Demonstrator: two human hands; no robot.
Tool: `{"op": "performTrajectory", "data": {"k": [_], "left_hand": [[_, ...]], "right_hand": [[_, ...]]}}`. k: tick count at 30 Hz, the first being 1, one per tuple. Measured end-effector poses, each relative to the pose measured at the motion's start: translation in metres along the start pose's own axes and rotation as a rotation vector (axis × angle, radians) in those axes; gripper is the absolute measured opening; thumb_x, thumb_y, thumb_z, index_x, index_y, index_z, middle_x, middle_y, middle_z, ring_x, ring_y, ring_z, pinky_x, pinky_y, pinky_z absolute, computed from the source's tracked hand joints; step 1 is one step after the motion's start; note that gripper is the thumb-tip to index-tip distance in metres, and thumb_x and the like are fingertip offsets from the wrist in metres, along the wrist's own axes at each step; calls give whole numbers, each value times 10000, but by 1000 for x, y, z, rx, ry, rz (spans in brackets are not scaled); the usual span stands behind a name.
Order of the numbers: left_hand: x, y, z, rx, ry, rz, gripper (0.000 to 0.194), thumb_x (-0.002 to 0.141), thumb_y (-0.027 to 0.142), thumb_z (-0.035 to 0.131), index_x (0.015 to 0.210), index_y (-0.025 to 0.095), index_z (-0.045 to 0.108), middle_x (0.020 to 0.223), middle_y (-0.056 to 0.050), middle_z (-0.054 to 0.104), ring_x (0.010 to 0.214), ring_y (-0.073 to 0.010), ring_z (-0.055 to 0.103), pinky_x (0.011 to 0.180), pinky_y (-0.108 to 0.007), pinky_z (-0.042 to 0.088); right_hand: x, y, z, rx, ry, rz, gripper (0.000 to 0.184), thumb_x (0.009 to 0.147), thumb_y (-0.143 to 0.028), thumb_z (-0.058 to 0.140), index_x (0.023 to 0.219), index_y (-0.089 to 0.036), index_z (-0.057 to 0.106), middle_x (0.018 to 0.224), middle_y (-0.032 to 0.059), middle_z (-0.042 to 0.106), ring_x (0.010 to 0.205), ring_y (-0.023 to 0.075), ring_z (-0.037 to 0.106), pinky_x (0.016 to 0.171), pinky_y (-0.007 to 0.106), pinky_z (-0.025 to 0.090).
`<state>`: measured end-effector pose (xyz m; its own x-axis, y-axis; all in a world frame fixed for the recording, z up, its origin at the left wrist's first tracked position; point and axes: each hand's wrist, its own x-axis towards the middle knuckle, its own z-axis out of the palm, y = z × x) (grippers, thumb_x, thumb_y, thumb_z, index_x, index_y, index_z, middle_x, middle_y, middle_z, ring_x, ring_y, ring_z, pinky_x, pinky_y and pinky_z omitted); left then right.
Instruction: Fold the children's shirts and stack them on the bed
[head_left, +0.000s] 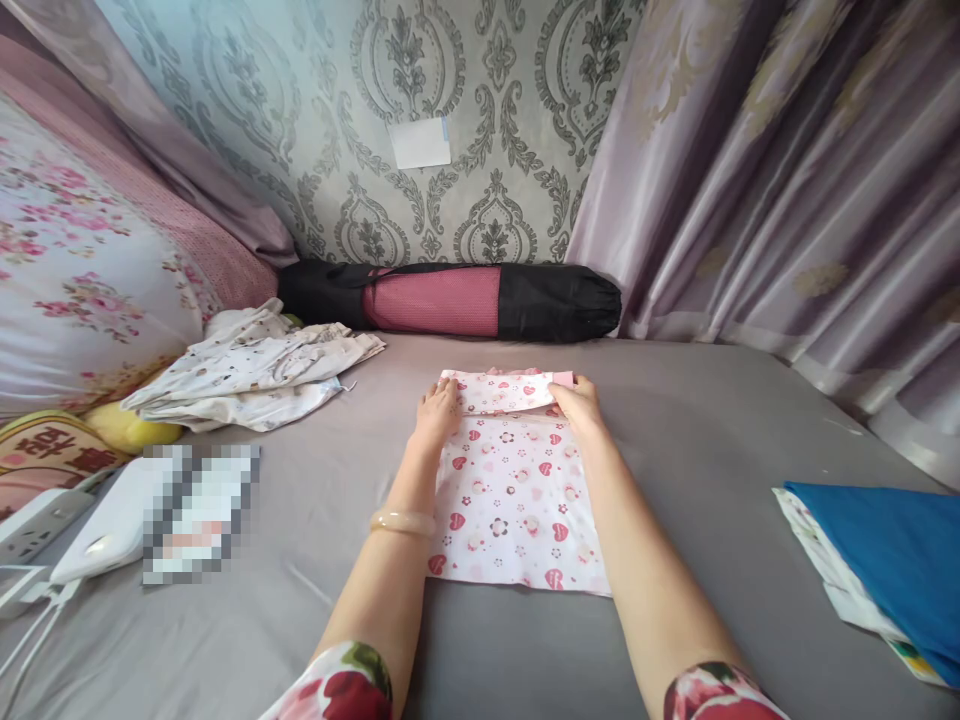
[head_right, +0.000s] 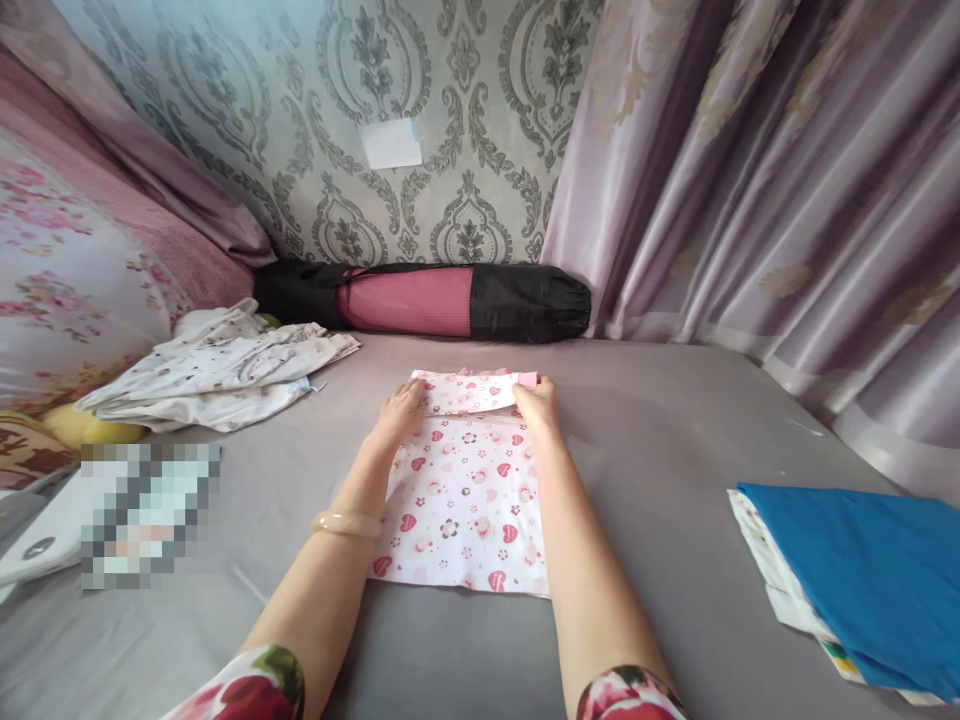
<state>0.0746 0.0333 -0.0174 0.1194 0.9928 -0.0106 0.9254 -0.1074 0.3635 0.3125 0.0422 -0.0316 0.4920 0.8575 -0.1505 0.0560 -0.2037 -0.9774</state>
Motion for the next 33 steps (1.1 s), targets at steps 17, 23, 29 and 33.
{"op": "performTrajectory", "data": {"k": [17, 23, 29, 33], "left_hand": [[4, -1, 3, -7, -5, -11, 487, 928, 177, 367, 1411, 199, 424, 1557, -141, 343, 1447, -303, 284, 1133, -511, 287], [0, 26, 4, 57, 101, 86, 520, 911, 118, 343, 1423, 173, 420, 1549, -138, 357, 1459, -276, 258, 1165, -478, 244], [-1, 45, 23, 105, 92, 216, 509, 943, 179, 318, 1438, 135, 424, 1547, -150, 359, 1476, -303, 206, 1189, -509, 163], [-1, 40, 32, 116, 66, 170, 507, 971, 286, 319, 1451, 161, 423, 1549, -131, 362, 1474, -353, 178, 1178, -579, 109]], "right_hand": [[-31, -18, -18, -778, 69, -167, 357, 886, -181, 515, 1237, -149, 566, 1135, 203, 637, 1142, 331, 580, 961, 451, 429], [-44, -18, 5, -898, 30, -542, 481, 951, -191, 352, 1423, -137, 424, 1495, 178, 404, 1397, 301, 324, 1129, 500, 227], [-66, -6, 39, -1039, -325, -720, 515, 1004, -303, 246, 1502, -241, 361, 1601, 29, 258, 1490, 227, 112, 1184, 520, -17], [-68, 3, 43, -1082, -370, -659, 526, 998, -309, 249, 1511, -254, 352, 1606, 14, 238, 1490, 236, 115, 1180, 541, -9]]}}
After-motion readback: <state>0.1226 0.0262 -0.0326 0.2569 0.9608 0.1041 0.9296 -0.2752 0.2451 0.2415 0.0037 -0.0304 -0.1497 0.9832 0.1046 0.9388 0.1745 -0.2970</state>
